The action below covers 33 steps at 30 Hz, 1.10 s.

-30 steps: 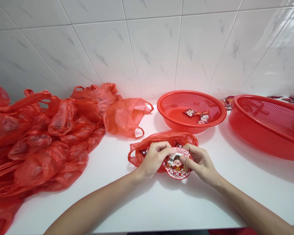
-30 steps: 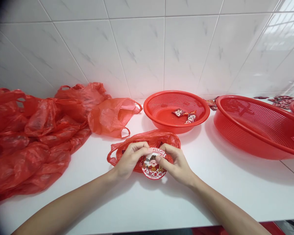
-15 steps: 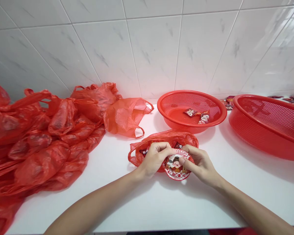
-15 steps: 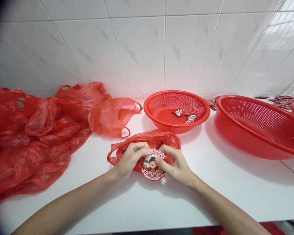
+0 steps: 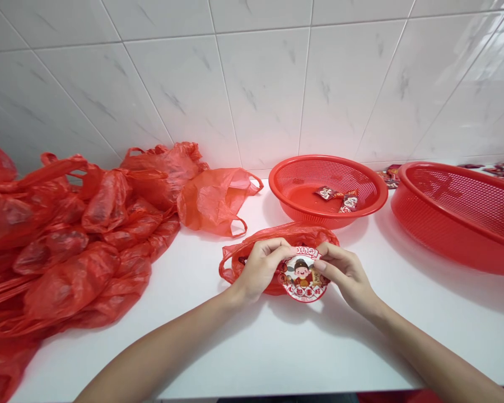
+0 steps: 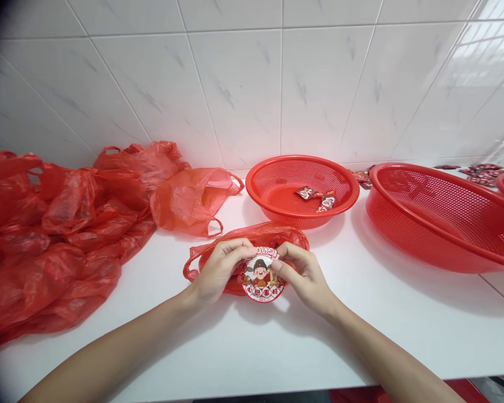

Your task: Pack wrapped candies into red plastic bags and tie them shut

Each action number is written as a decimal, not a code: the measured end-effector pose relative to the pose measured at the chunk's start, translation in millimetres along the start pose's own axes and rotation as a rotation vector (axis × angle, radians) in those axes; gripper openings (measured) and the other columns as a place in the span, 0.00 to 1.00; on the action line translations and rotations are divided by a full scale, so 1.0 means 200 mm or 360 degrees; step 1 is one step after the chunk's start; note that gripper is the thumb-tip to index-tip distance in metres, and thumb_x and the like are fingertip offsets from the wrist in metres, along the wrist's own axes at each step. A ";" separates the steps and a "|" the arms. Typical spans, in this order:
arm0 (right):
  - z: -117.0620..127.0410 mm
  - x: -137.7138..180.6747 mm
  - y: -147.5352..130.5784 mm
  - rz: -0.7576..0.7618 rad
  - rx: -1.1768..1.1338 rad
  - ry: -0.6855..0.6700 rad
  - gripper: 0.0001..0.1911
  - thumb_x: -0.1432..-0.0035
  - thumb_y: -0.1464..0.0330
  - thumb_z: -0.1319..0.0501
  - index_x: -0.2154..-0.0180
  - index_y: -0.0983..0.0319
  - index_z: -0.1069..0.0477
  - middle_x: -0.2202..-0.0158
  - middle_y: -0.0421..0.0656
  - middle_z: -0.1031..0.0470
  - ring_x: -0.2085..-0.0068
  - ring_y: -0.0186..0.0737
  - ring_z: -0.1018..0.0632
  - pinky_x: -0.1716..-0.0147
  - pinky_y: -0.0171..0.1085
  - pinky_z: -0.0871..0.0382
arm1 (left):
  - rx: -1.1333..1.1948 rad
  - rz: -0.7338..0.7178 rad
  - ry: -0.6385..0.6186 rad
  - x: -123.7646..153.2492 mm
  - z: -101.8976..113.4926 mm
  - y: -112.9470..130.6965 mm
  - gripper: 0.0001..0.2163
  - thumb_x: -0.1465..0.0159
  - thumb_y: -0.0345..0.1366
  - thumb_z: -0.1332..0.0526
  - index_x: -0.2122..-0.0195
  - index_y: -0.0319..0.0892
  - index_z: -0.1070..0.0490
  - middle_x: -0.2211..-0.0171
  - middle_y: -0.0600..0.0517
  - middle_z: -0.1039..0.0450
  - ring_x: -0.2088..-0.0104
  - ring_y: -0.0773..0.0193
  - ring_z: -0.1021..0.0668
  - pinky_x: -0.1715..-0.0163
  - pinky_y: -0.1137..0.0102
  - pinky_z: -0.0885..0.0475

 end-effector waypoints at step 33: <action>0.03 -0.02 0.02 -0.0035 -0.0144 0.0067 0.17 0.42 0.54 0.32 0.70 0.61 0.29 0.74 0.39 0.28 0.73 0.35 0.28 0.72 0.34 0.30 | 0.0110 -0.0024 0.0006 -0.02 0.03 0.01 0.16 0.45 0.47 0.31 0.76 0.39 0.29 0.77 0.55 0.30 0.75 0.69 0.31 0.72 0.73 0.35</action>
Point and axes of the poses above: each hand's wrist, its own x-axis away from the middle knuckle, its own z-axis out of the back of the hand, y = z × x, the point moved 6 cm from there along -x, towards the middle knuckle
